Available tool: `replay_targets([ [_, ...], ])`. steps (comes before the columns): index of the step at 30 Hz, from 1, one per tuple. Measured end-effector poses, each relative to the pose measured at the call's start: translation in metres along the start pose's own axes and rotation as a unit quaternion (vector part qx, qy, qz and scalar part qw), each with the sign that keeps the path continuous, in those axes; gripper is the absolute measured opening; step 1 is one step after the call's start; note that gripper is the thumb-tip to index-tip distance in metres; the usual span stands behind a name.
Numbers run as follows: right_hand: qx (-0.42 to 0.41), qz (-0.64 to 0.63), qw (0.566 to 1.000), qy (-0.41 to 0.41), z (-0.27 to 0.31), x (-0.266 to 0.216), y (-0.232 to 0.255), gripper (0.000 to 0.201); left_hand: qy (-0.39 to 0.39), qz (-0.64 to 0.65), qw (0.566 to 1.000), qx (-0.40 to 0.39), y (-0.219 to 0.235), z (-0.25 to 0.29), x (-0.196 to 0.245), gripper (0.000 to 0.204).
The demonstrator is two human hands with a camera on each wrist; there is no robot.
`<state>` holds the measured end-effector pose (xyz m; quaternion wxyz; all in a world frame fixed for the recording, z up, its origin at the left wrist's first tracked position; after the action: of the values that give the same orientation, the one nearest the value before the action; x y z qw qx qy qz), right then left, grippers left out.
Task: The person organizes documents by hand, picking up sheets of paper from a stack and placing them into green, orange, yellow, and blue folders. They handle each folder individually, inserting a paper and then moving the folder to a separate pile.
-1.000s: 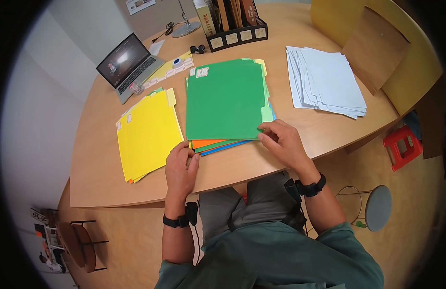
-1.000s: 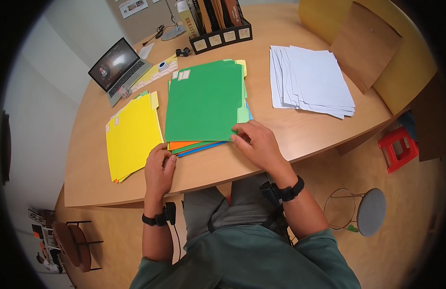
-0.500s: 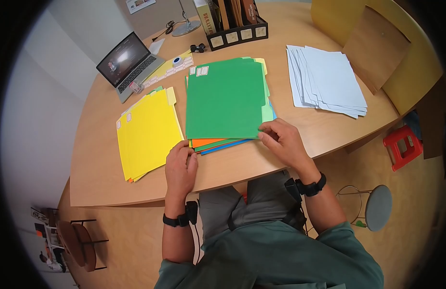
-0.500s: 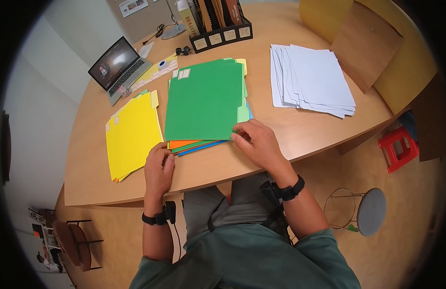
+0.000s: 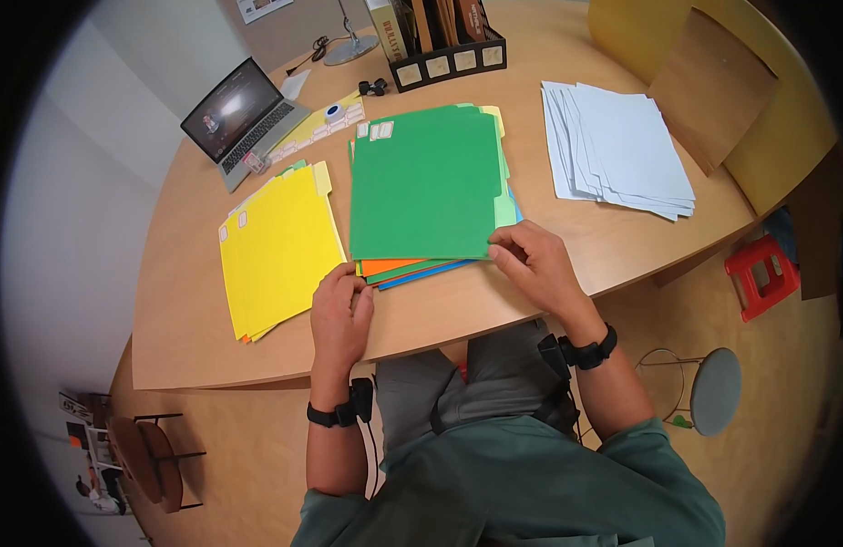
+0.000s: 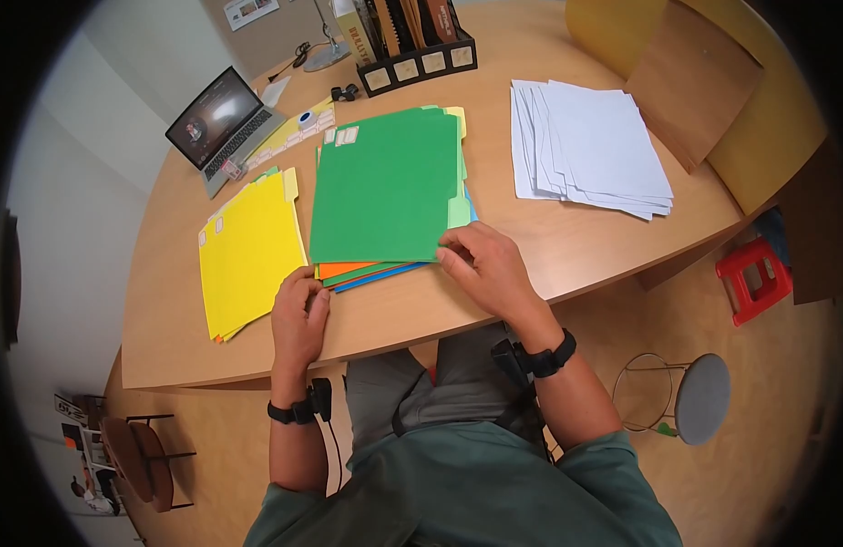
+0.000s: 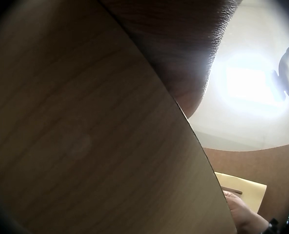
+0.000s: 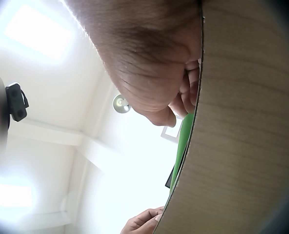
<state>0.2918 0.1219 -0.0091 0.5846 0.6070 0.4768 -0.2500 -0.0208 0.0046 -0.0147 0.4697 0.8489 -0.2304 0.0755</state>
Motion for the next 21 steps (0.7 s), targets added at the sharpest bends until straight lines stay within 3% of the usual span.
replay_targets([
  [21, -0.009, -0.001, 1.0, -0.011, 0.0005, -0.0013, 0.0012, 0.024, 0.008, 0.0, 1.0, 0.003, -0.0005, 0.0008, -0.0003, 0.012],
])
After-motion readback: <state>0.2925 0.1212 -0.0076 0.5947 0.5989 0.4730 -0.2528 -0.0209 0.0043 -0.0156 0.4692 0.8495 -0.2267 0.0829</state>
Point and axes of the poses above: each hand's wrist, its own z-axis away from the middle knuckle, its own y-axis out of the back of the hand, x = y × z, the point moved 3 cm from there along -z, towards the middle knuckle, and after that the axes turned 15 degrees about -y, right-handed, at the moved point
